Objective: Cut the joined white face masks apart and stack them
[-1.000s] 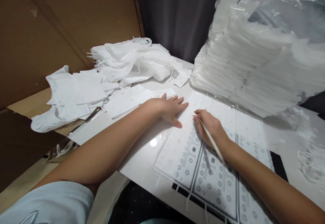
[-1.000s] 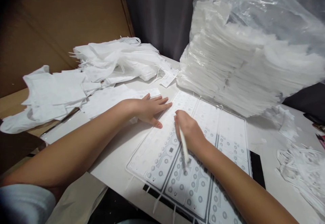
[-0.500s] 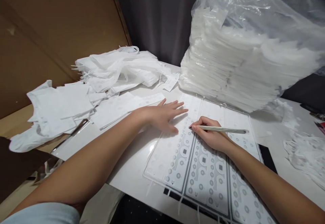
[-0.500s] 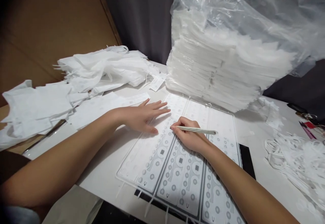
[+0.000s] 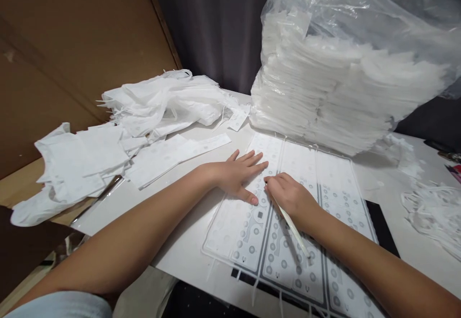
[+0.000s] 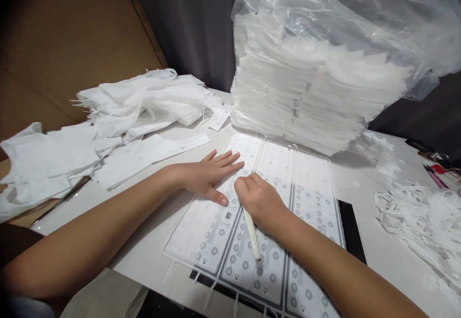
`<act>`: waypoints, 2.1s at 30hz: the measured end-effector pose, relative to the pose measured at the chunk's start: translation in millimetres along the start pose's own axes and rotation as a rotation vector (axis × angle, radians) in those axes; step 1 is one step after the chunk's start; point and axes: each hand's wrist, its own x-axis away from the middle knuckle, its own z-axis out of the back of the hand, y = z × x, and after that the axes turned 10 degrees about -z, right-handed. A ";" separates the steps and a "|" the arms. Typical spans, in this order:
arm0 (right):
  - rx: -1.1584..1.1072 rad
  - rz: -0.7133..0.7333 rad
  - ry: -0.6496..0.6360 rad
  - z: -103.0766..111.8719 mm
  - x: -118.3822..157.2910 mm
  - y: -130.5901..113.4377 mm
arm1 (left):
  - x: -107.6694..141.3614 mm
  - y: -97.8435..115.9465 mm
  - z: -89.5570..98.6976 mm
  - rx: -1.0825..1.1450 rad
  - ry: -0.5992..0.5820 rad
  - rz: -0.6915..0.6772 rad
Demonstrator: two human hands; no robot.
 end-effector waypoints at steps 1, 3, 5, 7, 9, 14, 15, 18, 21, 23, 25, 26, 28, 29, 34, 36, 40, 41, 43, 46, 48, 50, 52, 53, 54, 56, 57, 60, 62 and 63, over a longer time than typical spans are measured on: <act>-0.019 -0.016 -0.002 -0.9 0.5 -0.5 | -0.2 0.5 0.0 0.000 -0.011 0.006; -0.099 -0.098 0.006 1.3 0.0 1.7 | 0.1 1.7 0.8 -0.002 -0.030 0.015; -0.184 -0.237 0.048 8.9 -0.1 8.0 | 1.1 2.8 2.2 -0.016 -0.043 0.018; -0.306 -0.426 0.064 19.7 3.4 16.5 | 2.5 3.2 3.5 -0.037 -0.057 0.025; -0.475 -0.607 0.015 29.8 11.3 24.3 | 3.8 2.7 4.3 -0.050 -0.052 0.027; -0.640 -0.754 -0.096 39.5 31.6 32.1 | 3.0 1.9 3.8 -0.040 -0.010 -0.009; -0.623 -0.751 -0.107 39.5 32.8 31.9 | 1.8 2.7 3.2 -0.036 -0.006 -0.027; -0.585 -0.725 -0.130 38.7 31.0 30.2 | -2.9 7.4 1.3 -0.007 0.025 -0.121; -0.579 -0.713 -0.124 38.5 27.7 29.5 | -6.8 12.7 0.5 0.025 0.033 -0.202; -0.583 -0.713 -0.122 38.8 26.8 30.0 | -8.1 14.7 0.9 0.031 0.026 -0.231; -0.591 -0.715 -0.125 39.3 26.7 30.5 | -8.6 15.3 1.4 0.023 0.021 -0.245; -0.596 -0.713 -0.126 39.7 26.6 30.4 | -8.8 15.3 1.4 0.015 0.021 -0.246; -0.600 -0.702 -0.129 40.4 26.5 29.0 | -9.6 15.6 0.6 0.001 0.033 -0.248; -0.597 -0.694 -0.130 40.7 26.5 27.4 | -10.3 15.9 -0.3 -0.004 0.052 -0.248; -0.468 -0.528 -0.079 40.0 27.5 16.3 | -15.9 18.8 -7.7 -0.009 0.183 -0.247; -0.457 -0.525 -0.068 39.4 27.8 15.0 | -17.5 19.2 -10.1 -0.017 0.182 -0.254; -0.559 -0.716 -0.080 40.2 25.2 20.3 | -18.7 18.4 -11.8 -0.047 0.181 -0.253; -0.569 -0.744 -0.083 40.8 24.1 21.9 | -18.8 18.2 -11.8 -0.055 0.183 -0.251; -0.574 -0.779 -0.090 42.1 22.1 23.8 | -19.3 17.9 -11.8 -0.070 0.185 -0.250; -0.577 -0.812 -0.105 43.6 20.6 23.9 | -20.1 18.1 -11.9 -0.089 0.185 -0.243; -0.579 -0.821 -0.112 43.9 20.4 23.5 | -20.3 18.5 -12.0 -0.096 0.183 -0.239; -0.573 -0.820 -0.113 43.9 20.1 23.2 | -20.2 18.9 -12.0 -0.101 0.179 -0.238; -0.558 -0.812 -0.109 43.9 19.7 22.7 | -19.9 19.0 -12.0 -0.105 0.176 -0.239; -0.548 -0.808 -0.106 44.0 19.5 22.2 | -19.8 18.8 -12.0 -0.106 0.176 -0.239; -0.539 -0.801 -0.105 44.1 19.4 21.4 | -19.8 18.6 -12.1 -0.107 0.176 -0.239; -0.519 -0.767 -0.100 43.8 20.3 19.4 | -19.8 17.9 -12.6 -0.108 0.177 -0.242; -0.501 -0.728 -0.095 43.2 21.3 18.3 | -20.0 17.5 -12.9 -0.108 0.178 -0.245; -0.344 -0.491 -0.052 37.9 26.6 15.3 | -20.8 15.9 -14.1 -0.116 0.182 -0.253; -0.178 -0.305 -0.013 31.8 30.9 14.1 | -21.7 14.9 -14.5 -0.125 0.175 -0.257; -0.105 -0.235 0.004 28.5 32.7 13.9 | -22.3 14.5 -14.4 -0.129 0.166 -0.258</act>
